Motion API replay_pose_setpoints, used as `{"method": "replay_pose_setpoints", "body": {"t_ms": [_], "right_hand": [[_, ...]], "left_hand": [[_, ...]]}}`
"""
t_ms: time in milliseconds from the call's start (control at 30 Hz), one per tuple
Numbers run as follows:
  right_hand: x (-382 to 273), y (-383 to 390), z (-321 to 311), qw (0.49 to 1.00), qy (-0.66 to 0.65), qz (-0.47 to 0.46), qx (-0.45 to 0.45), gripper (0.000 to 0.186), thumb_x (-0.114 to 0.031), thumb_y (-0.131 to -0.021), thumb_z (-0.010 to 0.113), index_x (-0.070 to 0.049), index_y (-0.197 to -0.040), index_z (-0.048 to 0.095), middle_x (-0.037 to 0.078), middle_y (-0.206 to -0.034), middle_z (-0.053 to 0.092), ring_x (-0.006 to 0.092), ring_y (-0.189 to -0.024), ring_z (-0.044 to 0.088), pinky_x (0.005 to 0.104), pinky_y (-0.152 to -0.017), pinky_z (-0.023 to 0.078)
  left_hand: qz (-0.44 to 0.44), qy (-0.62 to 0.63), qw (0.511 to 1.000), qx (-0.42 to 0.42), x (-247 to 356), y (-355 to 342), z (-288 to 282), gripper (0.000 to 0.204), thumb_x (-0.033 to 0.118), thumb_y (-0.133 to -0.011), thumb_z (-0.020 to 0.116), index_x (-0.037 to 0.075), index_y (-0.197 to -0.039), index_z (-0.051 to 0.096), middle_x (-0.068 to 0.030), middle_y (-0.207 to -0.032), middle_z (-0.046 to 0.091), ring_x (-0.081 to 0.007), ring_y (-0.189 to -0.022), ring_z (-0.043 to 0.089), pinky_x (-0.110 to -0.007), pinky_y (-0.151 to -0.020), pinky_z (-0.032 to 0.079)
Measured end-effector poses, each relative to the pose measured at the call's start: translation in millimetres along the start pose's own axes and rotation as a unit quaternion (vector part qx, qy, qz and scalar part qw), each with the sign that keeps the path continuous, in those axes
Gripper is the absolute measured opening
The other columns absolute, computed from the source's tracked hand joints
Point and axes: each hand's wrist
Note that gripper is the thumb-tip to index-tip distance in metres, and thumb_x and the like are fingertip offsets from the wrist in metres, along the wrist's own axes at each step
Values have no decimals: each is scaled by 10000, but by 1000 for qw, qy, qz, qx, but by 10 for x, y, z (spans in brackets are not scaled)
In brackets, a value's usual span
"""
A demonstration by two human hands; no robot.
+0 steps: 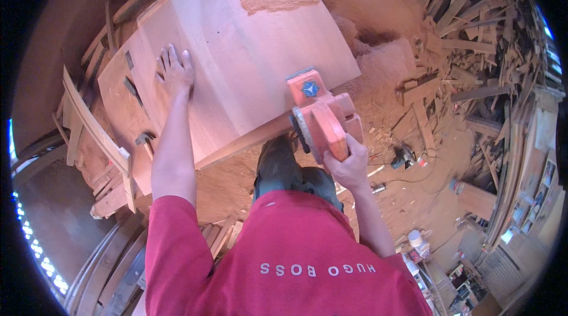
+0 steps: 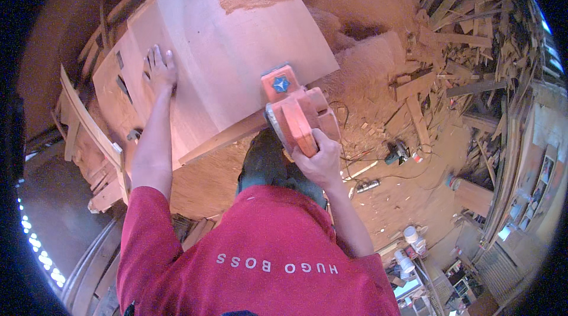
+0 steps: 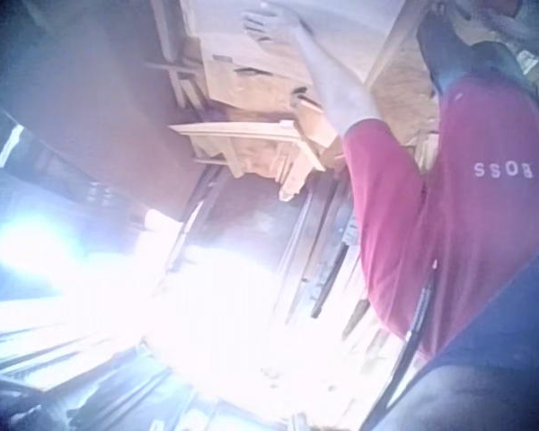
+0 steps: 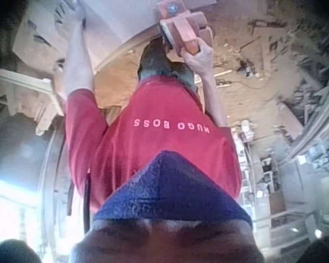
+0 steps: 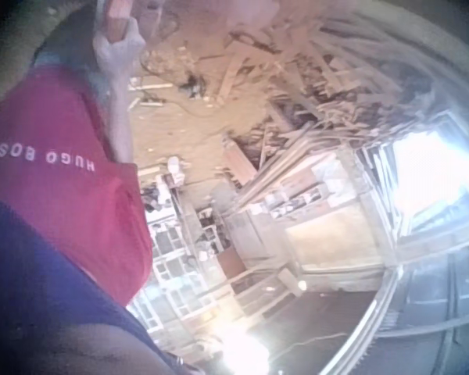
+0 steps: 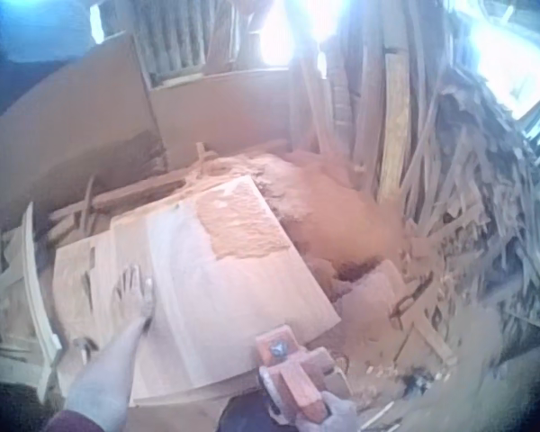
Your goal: The person uses an electric hand planer to smooth the surface of a wooden board, clears the resulting sawdust, and then uses a hammer and chisel to carve along a marked line on the wood.
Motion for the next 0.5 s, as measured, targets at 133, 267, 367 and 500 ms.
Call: {"method": "replay_pose_setpoints", "body": {"t_ms": [133,267,367,500], "right_hand": [[-35,12,249,1000,15,9,-25,199,-126,-754,699,0,-899,647,99,-674,629,154,-617,619,346,-599,506],[-25,154,305,999,36,-14,-36,190,-120,-749,698,-8,-893,645,122,-672,624,166,-622,642,350,-596,511],[-49,170,345,999,24,4,-42,222,-120,-747,698,-6,-935,663,134,-712,654,187,-647,665,344,-631,527],[-153,-56,471,999,34,-9,-24,240,-172,-729,767,-21,-851,626,198,-697,636,374,-661,685,429,-602,514]], "left_hand": [[-11,17,1000,9,26,71,14,673,559,-996,394,211,-1570,351,-56,-1653,273,-305,-1528,209,-614,-1199,118],[-7,25,999,29,89,36,-76,665,545,-993,416,205,-1562,367,-56,-1648,285,-301,-1527,212,-626,-1193,114],[-6,29,999,30,96,57,-98,655,533,-994,422,201,-1558,376,-58,-1642,297,-302,-1524,220,-630,-1189,118],[-5,26,999,37,118,64,-108,647,521,-998,420,193,-1554,383,-64,-1636,307,-304,-1522,226,-633,-1186,123]]}}
Point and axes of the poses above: each hand's wrist, its own y-axis away from the middle knuckle, its own z-axis out of the palm, x = y × z
